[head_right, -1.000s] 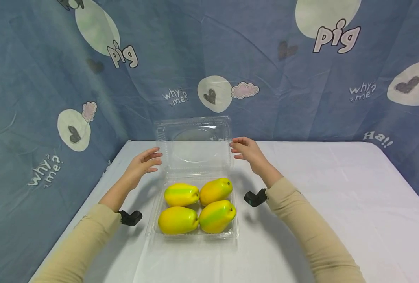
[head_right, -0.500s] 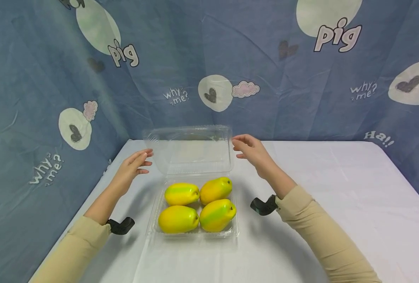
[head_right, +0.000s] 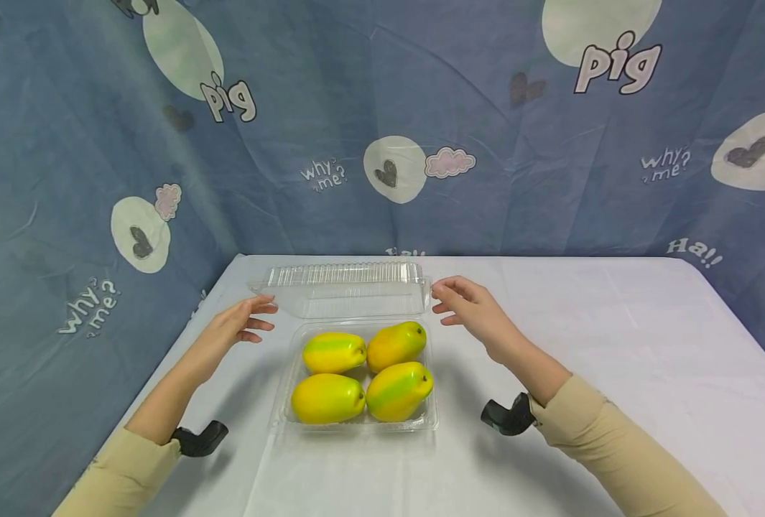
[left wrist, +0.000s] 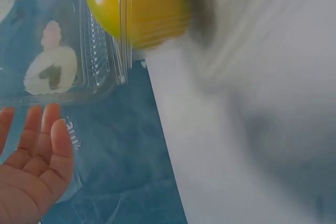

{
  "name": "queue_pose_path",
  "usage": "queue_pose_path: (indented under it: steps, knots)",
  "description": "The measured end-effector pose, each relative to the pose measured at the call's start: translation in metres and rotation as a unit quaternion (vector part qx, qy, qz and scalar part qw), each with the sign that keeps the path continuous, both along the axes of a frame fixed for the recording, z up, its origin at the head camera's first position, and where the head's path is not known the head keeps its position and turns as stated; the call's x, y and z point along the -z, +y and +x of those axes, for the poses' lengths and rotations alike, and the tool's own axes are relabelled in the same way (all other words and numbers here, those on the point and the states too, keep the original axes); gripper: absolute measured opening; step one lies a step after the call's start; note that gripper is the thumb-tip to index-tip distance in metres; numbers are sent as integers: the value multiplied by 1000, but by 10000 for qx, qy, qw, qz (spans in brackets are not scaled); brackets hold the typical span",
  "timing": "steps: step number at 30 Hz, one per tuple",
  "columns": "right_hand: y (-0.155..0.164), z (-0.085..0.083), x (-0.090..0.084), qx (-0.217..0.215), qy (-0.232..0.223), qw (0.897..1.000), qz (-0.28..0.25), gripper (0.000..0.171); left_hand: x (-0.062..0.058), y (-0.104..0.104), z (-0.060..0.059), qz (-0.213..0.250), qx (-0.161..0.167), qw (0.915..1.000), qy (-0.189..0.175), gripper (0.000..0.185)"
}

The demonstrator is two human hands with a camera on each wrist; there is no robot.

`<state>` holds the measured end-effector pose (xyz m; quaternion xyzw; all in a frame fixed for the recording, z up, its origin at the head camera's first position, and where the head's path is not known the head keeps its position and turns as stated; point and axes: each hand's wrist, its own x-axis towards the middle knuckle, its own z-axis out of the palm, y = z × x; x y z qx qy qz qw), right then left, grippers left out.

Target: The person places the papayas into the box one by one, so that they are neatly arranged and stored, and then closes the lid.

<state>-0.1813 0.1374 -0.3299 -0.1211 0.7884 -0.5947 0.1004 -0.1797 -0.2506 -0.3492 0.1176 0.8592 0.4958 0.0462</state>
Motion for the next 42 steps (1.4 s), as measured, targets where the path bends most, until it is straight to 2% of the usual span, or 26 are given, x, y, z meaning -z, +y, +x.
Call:
queue_pose_path:
  steps: [11,19,30,35,42]
  knots:
    - [6,22,13,-272,7,9995,127,43,8,-2,26,3,168,9997,149,50]
    - [7,38,24,-490,-121,9986,-130,40,13,-4,47,-82,233,9996,147,49]
    - [5,54,42,-652,-421,9962,-404,33,23,-5,67,-124,404,9988,262,40]
    - [4,64,49,-815,-643,9934,-496,34,29,-3,77,-329,286,9988,226,38]
    - [4,75,62,-1033,-1010,9870,-702,31,40,5,89,-657,-340,9971,171,34]
